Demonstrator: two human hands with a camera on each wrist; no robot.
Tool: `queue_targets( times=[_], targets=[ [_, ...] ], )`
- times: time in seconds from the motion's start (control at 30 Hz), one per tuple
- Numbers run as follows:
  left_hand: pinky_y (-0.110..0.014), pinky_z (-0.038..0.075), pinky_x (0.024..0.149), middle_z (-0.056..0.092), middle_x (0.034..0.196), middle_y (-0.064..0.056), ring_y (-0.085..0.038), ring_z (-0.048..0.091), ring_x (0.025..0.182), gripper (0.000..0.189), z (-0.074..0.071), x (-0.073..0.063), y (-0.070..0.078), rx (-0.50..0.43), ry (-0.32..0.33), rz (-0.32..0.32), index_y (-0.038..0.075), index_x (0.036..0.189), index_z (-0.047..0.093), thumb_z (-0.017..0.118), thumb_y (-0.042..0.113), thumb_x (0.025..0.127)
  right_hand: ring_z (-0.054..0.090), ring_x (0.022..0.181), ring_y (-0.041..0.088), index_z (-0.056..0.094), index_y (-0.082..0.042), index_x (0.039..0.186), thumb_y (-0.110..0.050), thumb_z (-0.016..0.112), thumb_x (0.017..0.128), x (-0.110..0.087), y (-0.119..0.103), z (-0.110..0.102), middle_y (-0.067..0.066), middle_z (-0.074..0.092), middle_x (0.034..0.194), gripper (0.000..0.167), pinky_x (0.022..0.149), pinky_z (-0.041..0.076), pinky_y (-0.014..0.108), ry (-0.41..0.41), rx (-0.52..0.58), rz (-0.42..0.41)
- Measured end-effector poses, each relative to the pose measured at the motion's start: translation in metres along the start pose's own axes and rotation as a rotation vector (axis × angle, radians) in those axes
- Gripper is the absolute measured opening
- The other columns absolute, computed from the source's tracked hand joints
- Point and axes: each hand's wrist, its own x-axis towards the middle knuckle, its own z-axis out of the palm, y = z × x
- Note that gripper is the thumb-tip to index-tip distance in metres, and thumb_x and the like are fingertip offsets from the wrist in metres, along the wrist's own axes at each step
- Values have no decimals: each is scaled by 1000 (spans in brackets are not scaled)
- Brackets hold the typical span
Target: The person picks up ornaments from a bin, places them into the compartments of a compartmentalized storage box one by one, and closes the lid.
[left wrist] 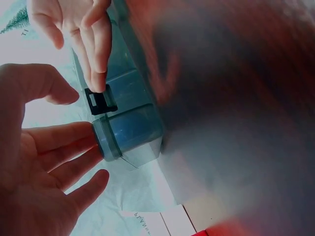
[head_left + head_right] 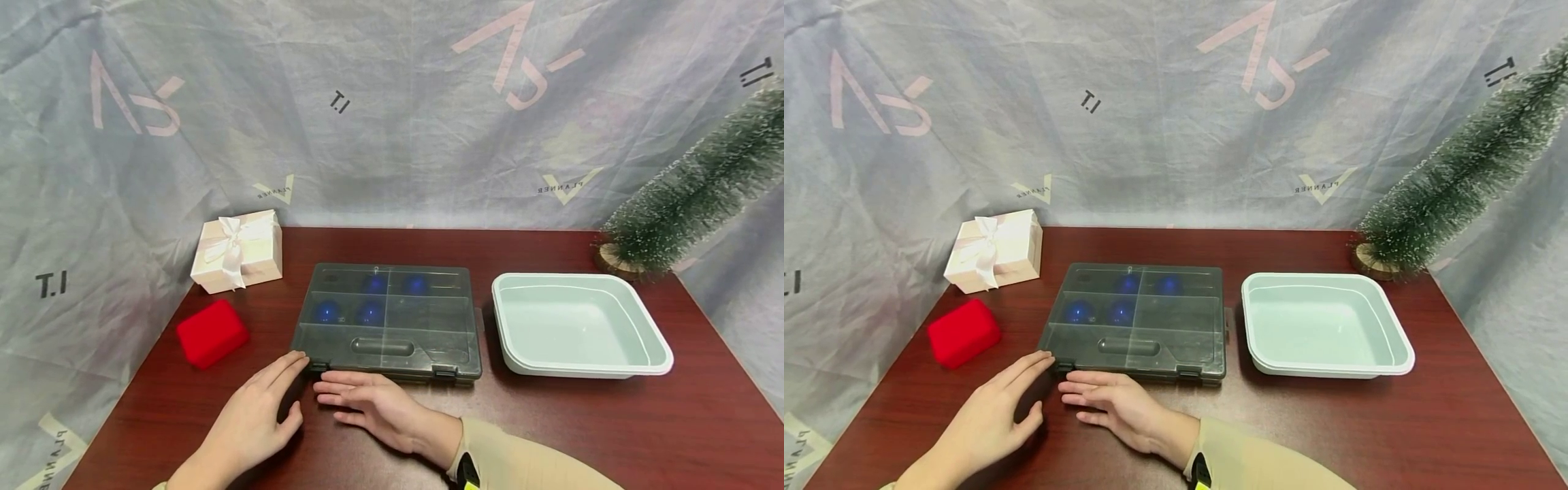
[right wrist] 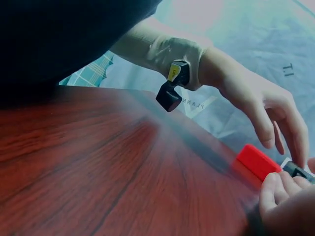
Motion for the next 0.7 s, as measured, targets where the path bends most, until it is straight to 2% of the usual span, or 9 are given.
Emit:
queue_targets(
  times=[0.1, 0.2, 0.3, 0.37, 0.43, 0.53, 0.6, 0.7],
  targets=[
    [-47, 53, 95, 62, 137, -9, -27, 62, 121, 60, 0, -1, 0, -4, 2, 0, 2, 132, 65, 75, 10, 74, 53, 133, 27, 40, 5, 153, -7, 50, 102, -2, -2, 2, 19, 53, 148, 54, 97, 48, 31, -30, -58, -33],
    [-47, 53, 95, 61, 138, -9, -28, 62, 121, 60, 0, -1, 0, -4, -3, -2, 2, 132, 65, 73, 10, 73, 62, 121, 23, 48, 6, 148, -4, 50, 102, -2, -4, 4, 22, 60, 138, 47, 92, 50, 30, -36, -237, -107],
    [-47, 53, 95, 61, 138, -10, -28, 62, 121, 60, 1, -2, -1, -3, -12, -6, 2, 132, 65, 72, 10, 73, 70, 100, 19, 63, 5, 132, 1, 53, 100, -2, -9, 7, 21, 71, 117, 34, 82, 55, 27, -31, -555, -245],
    [-47, 53, 95, 61, 138, -10, -29, 62, 121, 61, 1, -2, -2, -3, -16, -7, 1, 132, 65, 71, 9, 72, 69, 90, 12, 71, 1, 118, 3, 58, 96, -2, -14, 10, 15, 74, 106, 26, 75, 56, 25, -20, -814, -402],
    [-47, 53, 94, 61, 138, -11, -29, 62, 120, 61, 1, -2, -2, -3, -12, -3, 1, 132, 65, 70, 7, 72, 67, 91, 9, 73, -6, 110, 3, 63, 94, -1, -20, 14, 7, 73, 102, 21, 78, 55, 23, 9, -1064, -561],
    [-48, 53, 94, 62, 137, -11, -30, 62, 120, 62, 1, -2, -2, -1, 3, 15, 1, 131, 65, 68, 4, 69, 62, 101, 8, 71, -11, 108, -4, 72, 90, 5, -28, 17, -1, 67, 109, 19, 90, 52, 26, 103, -1417, -759],
    [-48, 53, 94, 62, 137, -10, -30, 63, 119, 63, 1, -2, -2, 1, 13, 25, 0, 131, 65, 66, 2, 68, 60, 107, 14, 70, -12, 112, -12, 78, 89, 11, -30, 17, 0, 65, 114, 24, 95, 50, 29, 165, -1597, -801],
    [-48, 52, 94, 62, 136, -10, -30, 63, 119, 64, 1, -2, -2, 3, 16, 26, 0, 130, 66, 66, 2, 67, 58, 108, 17, 70, -12, 116, -25, 83, 87, 20, -31, 15, 1, 63, 118, 34, 90, 51, 31, 252, -1798, -794]
  ],
)
